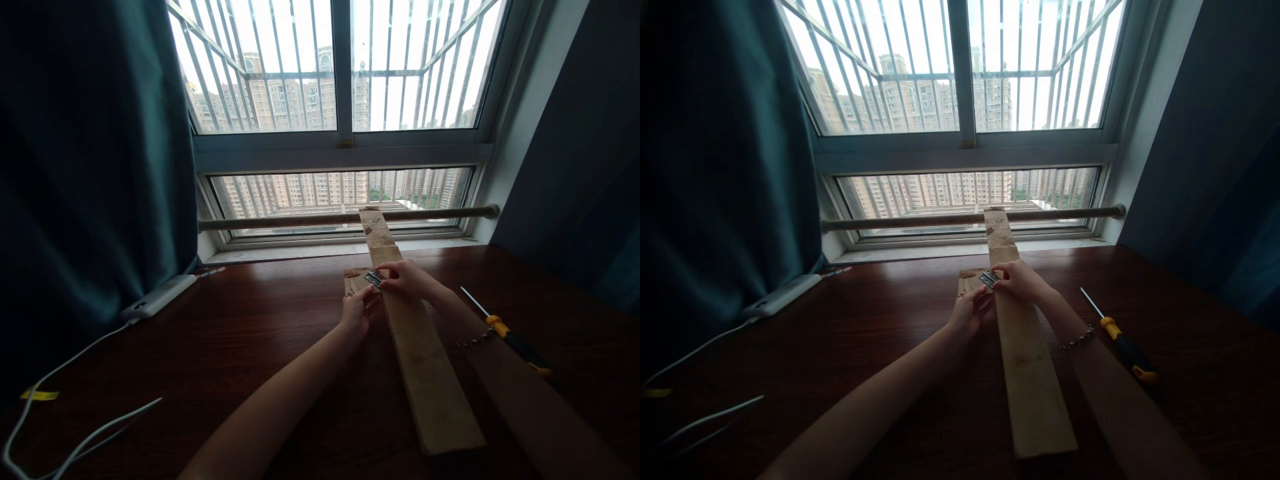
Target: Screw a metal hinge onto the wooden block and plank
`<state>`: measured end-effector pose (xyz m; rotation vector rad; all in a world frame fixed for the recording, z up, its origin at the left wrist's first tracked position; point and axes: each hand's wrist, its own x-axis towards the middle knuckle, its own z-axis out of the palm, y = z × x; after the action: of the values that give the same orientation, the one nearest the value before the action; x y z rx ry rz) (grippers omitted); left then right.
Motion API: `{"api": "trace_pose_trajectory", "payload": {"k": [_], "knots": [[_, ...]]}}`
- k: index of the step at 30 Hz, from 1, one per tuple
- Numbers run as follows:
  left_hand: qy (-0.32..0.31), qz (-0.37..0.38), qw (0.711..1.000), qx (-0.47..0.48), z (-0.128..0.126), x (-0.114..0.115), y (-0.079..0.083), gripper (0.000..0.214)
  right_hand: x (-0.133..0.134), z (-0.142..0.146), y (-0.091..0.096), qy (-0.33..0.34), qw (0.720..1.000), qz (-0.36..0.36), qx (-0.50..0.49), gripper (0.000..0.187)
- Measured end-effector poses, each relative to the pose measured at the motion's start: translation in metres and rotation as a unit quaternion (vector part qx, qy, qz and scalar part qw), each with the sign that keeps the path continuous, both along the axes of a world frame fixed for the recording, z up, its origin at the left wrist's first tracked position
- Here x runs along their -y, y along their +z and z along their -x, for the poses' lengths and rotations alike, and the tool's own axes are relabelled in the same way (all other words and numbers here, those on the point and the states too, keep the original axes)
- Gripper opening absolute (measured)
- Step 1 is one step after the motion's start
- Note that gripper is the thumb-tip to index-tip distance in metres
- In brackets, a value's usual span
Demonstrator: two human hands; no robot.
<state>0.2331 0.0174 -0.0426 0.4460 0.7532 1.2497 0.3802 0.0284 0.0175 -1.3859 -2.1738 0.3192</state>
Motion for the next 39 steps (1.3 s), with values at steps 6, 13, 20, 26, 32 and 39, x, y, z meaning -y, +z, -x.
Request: {"api": "trace_pose_trajectory", "payload": {"k": [6, 13, 20, 26, 32, 39], "knots": [[-0.002, -0.001, 1.000, -0.025, 0.000, 0.000, 0.003, 0.016, 0.000, 0.001, 0.001, -0.007, 0.997, -0.042, 0.058, 0.029], [-0.020, -0.005, 1.000, -0.012, 0.004, -0.003, 0.006, 0.022, 0.004, 0.002, 0.000, 0.083, 0.984, -0.119, 0.103, 0.037], [-0.026, -0.003, 1.000, -0.009, 0.002, -0.002, 0.003, 0.023, 0.003, 0.004, -0.001, 0.096, 0.978, -0.118, 0.141, 0.043], [-0.020, -0.004, 1.000, -0.005, 0.000, 0.002, 0.005, 0.021, 0.004, 0.007, 0.000, 0.080, 0.977, -0.132, 0.145, 0.041], [-0.007, 0.009, 1.000, 0.006, -0.001, 0.002, 0.005, 0.013, 0.001, 0.004, -0.003, 0.059, 0.981, -0.126, 0.138, 0.043], [0.000, 0.020, 1.000, 0.007, 0.000, 0.000, 0.004, 0.010, -0.008, -0.002, -0.010, 0.015, 0.993, -0.091, 0.070, 0.046]]}}
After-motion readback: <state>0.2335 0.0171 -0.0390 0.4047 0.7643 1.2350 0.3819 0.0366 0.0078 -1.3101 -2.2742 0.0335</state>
